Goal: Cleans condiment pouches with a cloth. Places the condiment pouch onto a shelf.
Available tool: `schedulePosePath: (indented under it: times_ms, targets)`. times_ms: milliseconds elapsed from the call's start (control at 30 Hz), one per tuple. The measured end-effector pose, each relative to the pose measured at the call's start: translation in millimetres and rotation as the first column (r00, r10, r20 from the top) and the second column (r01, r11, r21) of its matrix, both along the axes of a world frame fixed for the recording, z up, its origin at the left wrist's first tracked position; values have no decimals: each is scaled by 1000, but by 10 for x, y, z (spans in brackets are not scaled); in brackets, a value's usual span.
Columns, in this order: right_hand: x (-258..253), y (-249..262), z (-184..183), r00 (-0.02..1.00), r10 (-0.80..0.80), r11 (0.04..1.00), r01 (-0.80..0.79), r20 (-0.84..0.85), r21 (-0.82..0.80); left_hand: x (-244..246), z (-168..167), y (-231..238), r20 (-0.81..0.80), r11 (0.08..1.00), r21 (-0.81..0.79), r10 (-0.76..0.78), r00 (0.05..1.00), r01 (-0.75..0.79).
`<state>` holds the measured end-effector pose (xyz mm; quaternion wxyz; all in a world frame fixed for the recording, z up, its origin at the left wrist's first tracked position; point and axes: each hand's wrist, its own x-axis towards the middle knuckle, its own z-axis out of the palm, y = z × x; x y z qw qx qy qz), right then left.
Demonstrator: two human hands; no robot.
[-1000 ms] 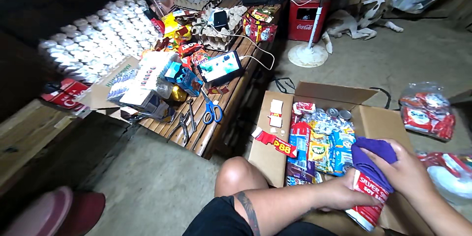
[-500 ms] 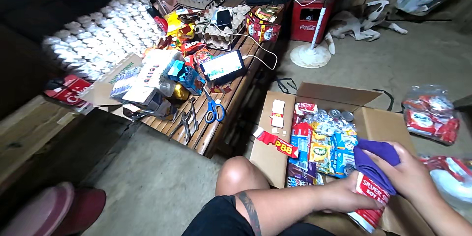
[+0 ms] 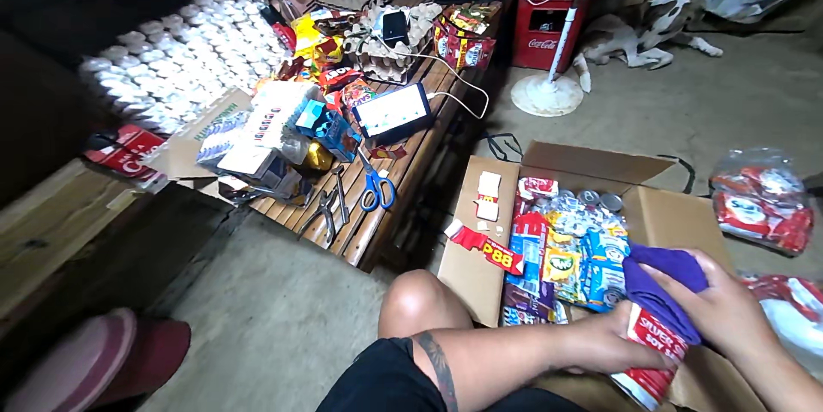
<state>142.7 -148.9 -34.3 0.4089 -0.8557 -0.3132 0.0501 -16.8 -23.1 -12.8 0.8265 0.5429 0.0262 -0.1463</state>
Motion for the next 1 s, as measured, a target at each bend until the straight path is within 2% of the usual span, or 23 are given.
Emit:
schedulePosePath:
  times_ms: [800,867,967,1000]
  targets:
    - [20,0,8,999,-2,1000,2,-35,-3,0,35,-7,-40,999,-32,4,999,-6]
    - [2,14,55,998,-17,1000,17,-58,-7,-3,42,-7,-44,999,-31,8,999,-10]
    - [-119,71,313,987,-55,998,52,-153,-25,2,29,-13,-26,999,-40,14,1000,-15]
    - [-90,56,266,990,-54,998,51,-133,-27,4,22,-15,-20,999,-49,16,1000,-17]
